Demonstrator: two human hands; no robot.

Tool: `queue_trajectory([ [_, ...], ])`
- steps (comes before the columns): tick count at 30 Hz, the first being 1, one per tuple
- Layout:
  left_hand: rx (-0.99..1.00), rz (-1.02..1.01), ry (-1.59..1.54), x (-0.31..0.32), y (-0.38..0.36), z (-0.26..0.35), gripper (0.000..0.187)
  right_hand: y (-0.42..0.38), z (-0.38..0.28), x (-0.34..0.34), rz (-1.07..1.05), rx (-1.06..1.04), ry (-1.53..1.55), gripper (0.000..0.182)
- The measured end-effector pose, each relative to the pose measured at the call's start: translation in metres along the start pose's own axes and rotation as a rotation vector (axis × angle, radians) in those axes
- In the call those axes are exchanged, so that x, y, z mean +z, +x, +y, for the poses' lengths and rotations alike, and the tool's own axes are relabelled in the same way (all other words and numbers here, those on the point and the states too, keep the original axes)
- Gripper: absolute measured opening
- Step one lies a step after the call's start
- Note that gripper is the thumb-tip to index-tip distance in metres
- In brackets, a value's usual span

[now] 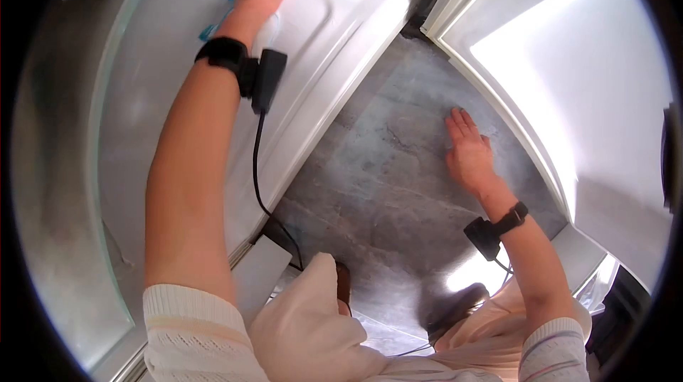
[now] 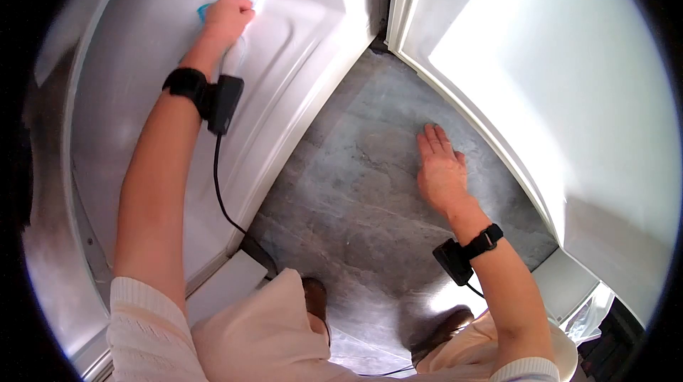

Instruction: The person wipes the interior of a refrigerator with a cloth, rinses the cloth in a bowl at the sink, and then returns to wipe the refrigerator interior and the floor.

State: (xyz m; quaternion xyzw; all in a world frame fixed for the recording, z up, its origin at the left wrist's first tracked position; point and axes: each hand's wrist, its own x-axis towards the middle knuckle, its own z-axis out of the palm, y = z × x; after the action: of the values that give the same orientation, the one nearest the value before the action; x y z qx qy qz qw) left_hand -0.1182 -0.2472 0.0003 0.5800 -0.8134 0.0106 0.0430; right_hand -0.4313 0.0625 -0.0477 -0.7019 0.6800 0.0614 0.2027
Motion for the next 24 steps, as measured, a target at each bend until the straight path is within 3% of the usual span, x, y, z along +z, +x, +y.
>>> queue_trajectory([
  [1, -0.001, -0.002, -0.001, 0.004, -0.001, -0.003, 0.016, 0.0, -0.001, 0.0, -0.002, 0.0, 0.0, 0.057],
  [3, 0.143, 0.277, -0.143, 0.023, 0.001, -0.016, 0.013, -0.002, -0.001, 0.0, 0.018, -0.006, 0.006, 0.056],
  [4, 0.034, 0.164, -0.125, 0.022, 0.009, -0.023, 0.013, -0.004, -0.001, 0.0, 0.008, -0.006, 0.003, 0.056],
  [7, -0.125, 0.073, -0.066, 0.021, 0.016, -0.02, 0.013, -0.001, 0.0, -0.002, 0.054, -0.026, 0.034, 0.055],
  [9, -0.046, 0.13, 0.129, 0.008, 0.001, -0.001, 0.012, 0.001, 0.0, -0.001, 0.07, -0.026, 0.045, 0.054],
  [11, 0.153, 0.245, -0.042, 0.017, -0.01, 0.0, 0.012, 0.001, 0.003, 0.001, 0.088, -0.038, 0.023, 0.054],
  [16, -0.001, 0.192, 0.145, 0.022, 0.018, -0.027, 0.013, -0.004, 0.008, 0.005, 0.11, -0.071, 0.046, 0.054],
  [19, -0.108, 0.084, 0.118, 0.007, 0.004, 0.004, 0.013, 0.002, 0.004, 0.002, 0.112, -0.047, 0.055, 0.054],
  [23, 0.09, 0.153, -0.046, 0.014, -0.006, -0.004, 0.014, -0.003, 0.002, 0.006, 0.082, -0.039, 0.035, 0.054],
  [24, 0.053, 0.137, 0.139, 0.023, 0.014, -0.032, 0.015, -0.002, 0.004, 0.005, 0.083, -0.047, 0.033, 0.053],
])
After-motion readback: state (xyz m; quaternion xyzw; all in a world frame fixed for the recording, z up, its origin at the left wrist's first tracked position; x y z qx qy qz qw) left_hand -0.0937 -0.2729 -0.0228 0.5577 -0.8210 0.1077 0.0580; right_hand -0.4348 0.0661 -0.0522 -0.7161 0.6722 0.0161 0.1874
